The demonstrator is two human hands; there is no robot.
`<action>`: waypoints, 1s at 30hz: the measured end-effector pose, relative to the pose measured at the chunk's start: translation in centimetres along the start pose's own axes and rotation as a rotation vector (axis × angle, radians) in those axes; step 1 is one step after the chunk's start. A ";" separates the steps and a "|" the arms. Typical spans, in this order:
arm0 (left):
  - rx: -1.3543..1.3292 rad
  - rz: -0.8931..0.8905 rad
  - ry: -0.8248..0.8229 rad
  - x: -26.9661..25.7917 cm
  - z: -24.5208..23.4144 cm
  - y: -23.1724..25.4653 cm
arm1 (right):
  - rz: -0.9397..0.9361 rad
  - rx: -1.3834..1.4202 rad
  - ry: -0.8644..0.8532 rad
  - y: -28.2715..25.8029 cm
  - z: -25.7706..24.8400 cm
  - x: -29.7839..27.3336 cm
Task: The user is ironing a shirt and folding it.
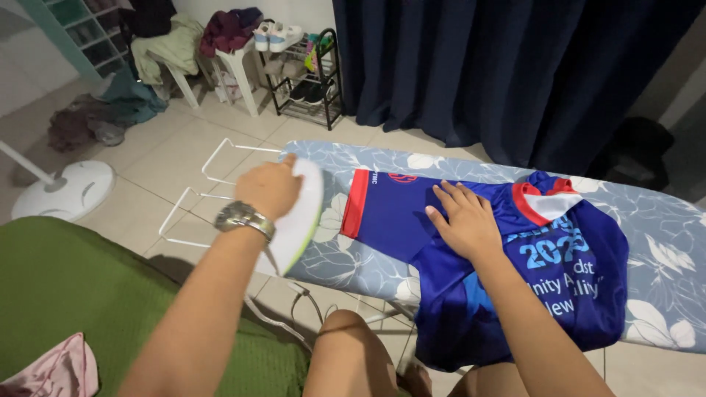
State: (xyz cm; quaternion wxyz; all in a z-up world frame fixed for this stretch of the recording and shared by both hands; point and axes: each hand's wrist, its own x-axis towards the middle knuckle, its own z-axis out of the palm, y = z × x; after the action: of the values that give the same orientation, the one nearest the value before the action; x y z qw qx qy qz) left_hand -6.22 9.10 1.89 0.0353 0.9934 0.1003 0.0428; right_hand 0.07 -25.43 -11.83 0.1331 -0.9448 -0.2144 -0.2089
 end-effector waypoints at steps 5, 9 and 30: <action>-0.015 -0.095 0.047 3.6 0.5 -6.1 | 0.019 0.075 0.068 0.0 0.0 -0.2; 0.004 -0.183 0.019 4.1 -0.1 -8.8 | 0.055 0.116 0.048 -0.3 -0.5 -0.2; -0.004 -0.325 0.093 4.4 0.8 -11.9 | 0.059 0.057 0.019 -0.5 -0.3 0.1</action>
State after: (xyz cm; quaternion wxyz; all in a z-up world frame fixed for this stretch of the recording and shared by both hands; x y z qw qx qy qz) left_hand -4.21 21.60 0.52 0.0389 0.9610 0.2611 0.0824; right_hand -0.15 -25.11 -11.43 0.1681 -0.9445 -0.1912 -0.2075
